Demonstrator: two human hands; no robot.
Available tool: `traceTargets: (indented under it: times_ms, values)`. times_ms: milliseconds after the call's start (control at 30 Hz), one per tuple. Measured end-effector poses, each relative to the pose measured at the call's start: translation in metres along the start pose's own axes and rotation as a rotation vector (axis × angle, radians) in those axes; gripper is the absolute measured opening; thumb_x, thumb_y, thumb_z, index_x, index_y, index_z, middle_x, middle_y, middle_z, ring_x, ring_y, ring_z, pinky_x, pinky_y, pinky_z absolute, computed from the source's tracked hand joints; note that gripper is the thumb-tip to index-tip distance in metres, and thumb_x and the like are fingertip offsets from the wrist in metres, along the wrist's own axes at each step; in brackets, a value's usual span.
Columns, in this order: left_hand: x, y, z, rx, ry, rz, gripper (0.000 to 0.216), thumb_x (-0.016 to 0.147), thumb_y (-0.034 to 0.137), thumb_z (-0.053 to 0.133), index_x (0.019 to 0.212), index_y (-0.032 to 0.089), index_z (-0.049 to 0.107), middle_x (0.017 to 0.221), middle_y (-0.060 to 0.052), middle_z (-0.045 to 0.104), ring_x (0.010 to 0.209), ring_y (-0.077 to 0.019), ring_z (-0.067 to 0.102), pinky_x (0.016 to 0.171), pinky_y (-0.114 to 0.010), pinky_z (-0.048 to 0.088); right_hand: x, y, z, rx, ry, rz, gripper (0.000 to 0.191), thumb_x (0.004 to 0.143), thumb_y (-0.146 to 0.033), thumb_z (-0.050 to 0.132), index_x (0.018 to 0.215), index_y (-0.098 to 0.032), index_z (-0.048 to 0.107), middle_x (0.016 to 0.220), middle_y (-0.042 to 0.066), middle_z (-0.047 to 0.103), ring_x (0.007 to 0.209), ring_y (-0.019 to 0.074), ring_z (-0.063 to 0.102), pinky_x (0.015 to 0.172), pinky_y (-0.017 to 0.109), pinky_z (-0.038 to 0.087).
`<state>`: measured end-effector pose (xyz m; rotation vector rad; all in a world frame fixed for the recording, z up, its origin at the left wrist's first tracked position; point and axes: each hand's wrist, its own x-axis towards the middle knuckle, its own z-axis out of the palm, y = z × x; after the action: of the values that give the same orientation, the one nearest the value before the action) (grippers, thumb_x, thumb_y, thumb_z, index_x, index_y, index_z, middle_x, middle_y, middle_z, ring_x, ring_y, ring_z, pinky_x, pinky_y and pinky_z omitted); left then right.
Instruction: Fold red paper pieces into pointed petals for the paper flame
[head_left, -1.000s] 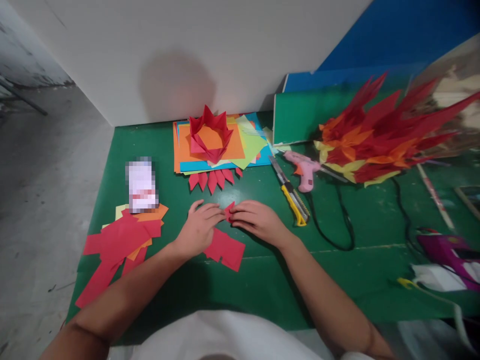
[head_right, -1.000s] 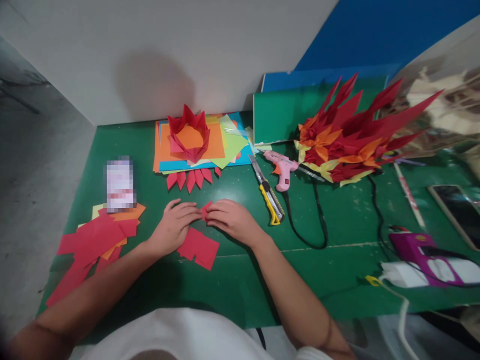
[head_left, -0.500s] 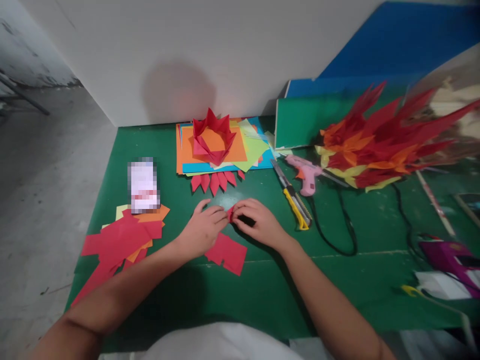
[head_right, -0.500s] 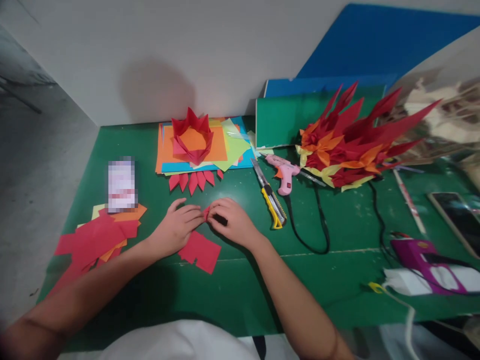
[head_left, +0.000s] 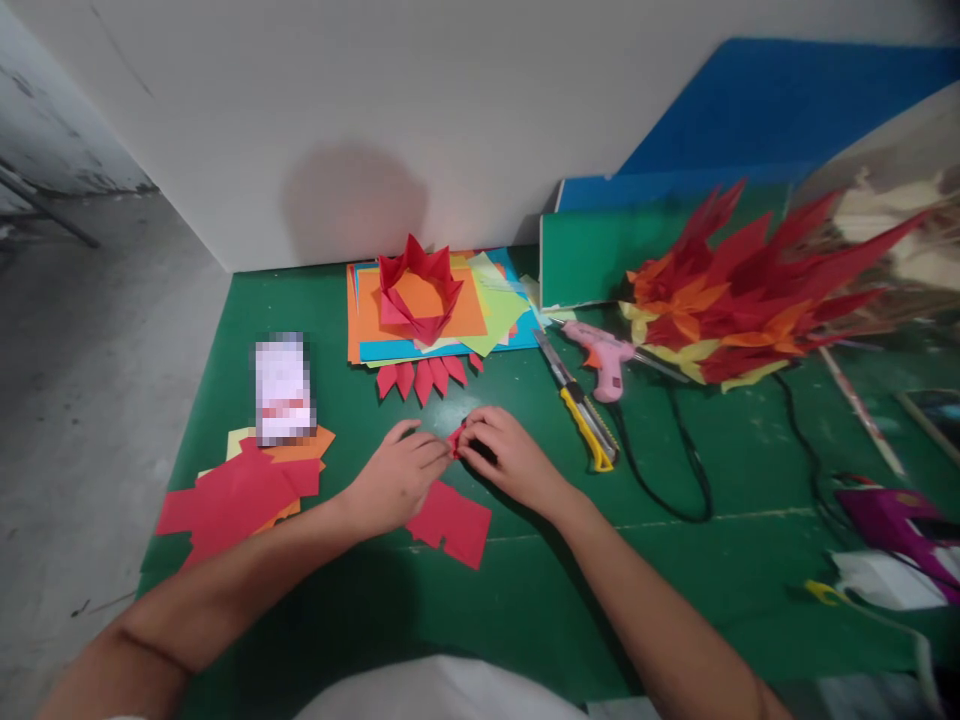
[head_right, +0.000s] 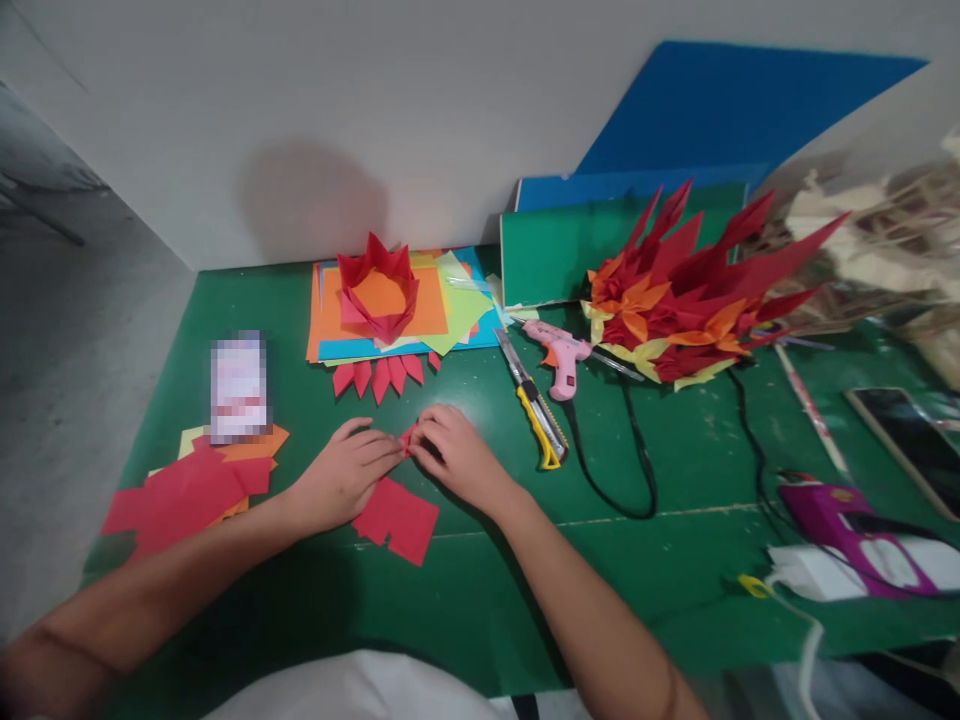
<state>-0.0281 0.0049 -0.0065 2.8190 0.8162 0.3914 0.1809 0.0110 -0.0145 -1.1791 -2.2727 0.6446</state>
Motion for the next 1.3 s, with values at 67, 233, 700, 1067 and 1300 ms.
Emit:
traceTargets:
  times_ms: [67, 233, 700, 1067, 1300]
  values:
    - [0.000, 0.001, 0.000, 0.007, -0.009, -0.014, 0.036, 0.082, 0.007, 0.045, 0.115, 0.013, 0.057, 0.112, -0.008, 0.063, 0.105, -0.0201, 0.053, 0.105, -0.044, 0.029, 0.000, 0.000, 0.001, -0.002, 0.006, 0.001, 0.006, 0.086, -0.020, 0.055, 0.080, -0.019, 0.057, 0.090, 0.007, 0.057, 0.088, 0.0210, 0.053, 0.078, 0.036, 0.044]
    - [0.001, 0.004, -0.001, 0.003, -0.020, -0.041, 0.036, 0.080, 0.008, 0.047, 0.114, 0.013, 0.058, 0.111, -0.008, 0.064, 0.104, -0.0207, 0.054, 0.104, -0.044, 0.030, -0.001, 0.001, -0.005, 0.053, 0.000, 0.005, 0.007, 0.087, -0.022, 0.056, 0.081, -0.020, 0.058, 0.089, 0.006, 0.059, 0.088, 0.0199, 0.054, 0.078, 0.035, 0.044]
    - [0.001, 0.001, 0.000, -0.064, -0.004, -0.069, 0.033, 0.082, 0.007, 0.045, 0.109, 0.017, 0.060, 0.111, -0.005, 0.065, 0.103, -0.0192, 0.053, 0.105, -0.044, 0.026, -0.001, 0.001, -0.013, 0.087, -0.057, -0.023, 0.011, 0.088, -0.020, 0.053, 0.079, -0.020, 0.059, 0.088, 0.005, 0.055, 0.088, 0.0188, 0.051, 0.079, 0.034, 0.041]
    - [0.002, 0.001, -0.003, -0.056, -0.025, -0.070, 0.032, 0.082, 0.006, 0.045, 0.107, 0.019, 0.060, 0.114, -0.005, 0.062, 0.110, -0.0197, 0.050, 0.105, -0.044, 0.026, -0.006, 0.009, -0.013, -0.007, -0.045, -0.141, 0.015, 0.091, -0.026, 0.052, 0.084, -0.021, 0.063, 0.079, 0.005, 0.062, 0.076, 0.0174, 0.053, 0.069, 0.032, 0.042]
    - [0.002, -0.001, -0.001, -0.119, 0.003, -0.104, 0.035, 0.081, 0.004, 0.043, 0.107, 0.019, 0.060, 0.111, -0.003, 0.064, 0.107, -0.0174, 0.053, 0.106, -0.043, 0.025, -0.006, 0.009, -0.014, -0.099, -0.102, -0.175, 0.019, 0.094, -0.025, 0.046, 0.086, -0.019, 0.061, 0.083, 0.007, 0.063, 0.076, 0.0182, 0.052, 0.068, 0.032, 0.041]
